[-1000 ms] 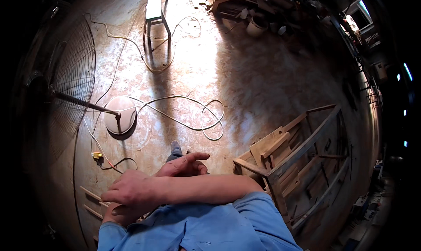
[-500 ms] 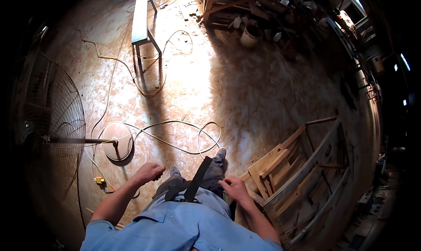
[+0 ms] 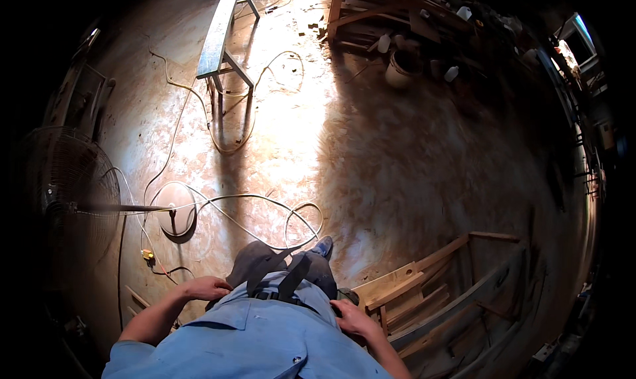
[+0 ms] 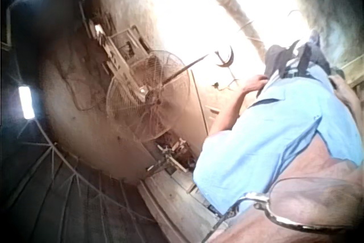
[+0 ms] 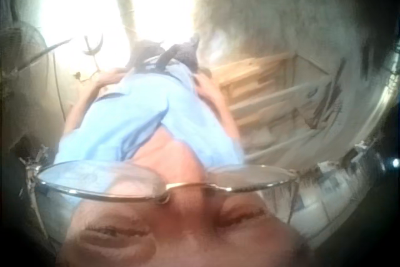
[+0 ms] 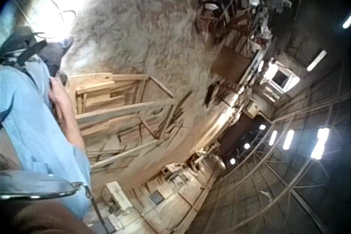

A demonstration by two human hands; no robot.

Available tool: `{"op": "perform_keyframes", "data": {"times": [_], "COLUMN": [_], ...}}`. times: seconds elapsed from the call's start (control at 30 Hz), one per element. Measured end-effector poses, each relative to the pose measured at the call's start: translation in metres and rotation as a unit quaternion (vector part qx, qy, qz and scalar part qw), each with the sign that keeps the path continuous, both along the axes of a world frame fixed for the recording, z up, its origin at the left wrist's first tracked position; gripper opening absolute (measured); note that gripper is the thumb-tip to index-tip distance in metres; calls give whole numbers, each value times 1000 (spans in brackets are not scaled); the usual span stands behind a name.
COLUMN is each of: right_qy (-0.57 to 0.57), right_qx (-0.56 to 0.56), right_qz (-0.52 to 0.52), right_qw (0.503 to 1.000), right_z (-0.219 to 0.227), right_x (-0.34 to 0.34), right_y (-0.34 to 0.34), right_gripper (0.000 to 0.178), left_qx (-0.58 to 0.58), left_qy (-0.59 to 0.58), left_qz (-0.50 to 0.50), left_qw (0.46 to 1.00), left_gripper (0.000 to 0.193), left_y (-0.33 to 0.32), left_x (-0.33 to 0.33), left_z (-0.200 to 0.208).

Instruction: The person assembles a wooden furniture piece, likely a drawer or cabinet, using a hammer to drive nails into the wood. They use a wrench to tighten clamps securing the structure and a tape measure to check dimensions. The person moves the partially assembled unit and handles various wooden components within a workshop environment.

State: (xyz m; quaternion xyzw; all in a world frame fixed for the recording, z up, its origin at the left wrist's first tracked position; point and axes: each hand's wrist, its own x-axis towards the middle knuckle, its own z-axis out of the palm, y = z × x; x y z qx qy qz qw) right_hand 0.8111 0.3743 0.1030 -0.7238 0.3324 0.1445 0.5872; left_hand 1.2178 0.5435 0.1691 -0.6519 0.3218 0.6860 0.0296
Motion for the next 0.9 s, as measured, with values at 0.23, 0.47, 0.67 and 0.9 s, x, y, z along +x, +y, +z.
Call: {"op": "perform_keyframes", "data": {"times": [0.23, 0.47, 0.67, 0.9], "right_qy": [128, 201, 215, 259], "right_qx": [124, 235, 291, 284], "right_qz": [125, 26, -96, -74], "right_qw": [976, 951, 927, 920], "right_z": [-5, -3, -23, 7], "right_x": [-13, 33, 75, 166], "right_y": [-93, -173, -226, -295], "right_gripper": [67, 70, 67, 61], "left_qx": [24, -61, -115, -106], "left_qy": [14, 101, 85, 112], "left_qz": [-26, -86, -145, -177], "left_qw": [999, 989, 979, 972], "left_gripper": [48, 44, 40, 42], "left_y": [-66, -151, -246, -308], "left_x": [-4, 45, 131, 208], "left_z": [30, -23, -36, -28]}}
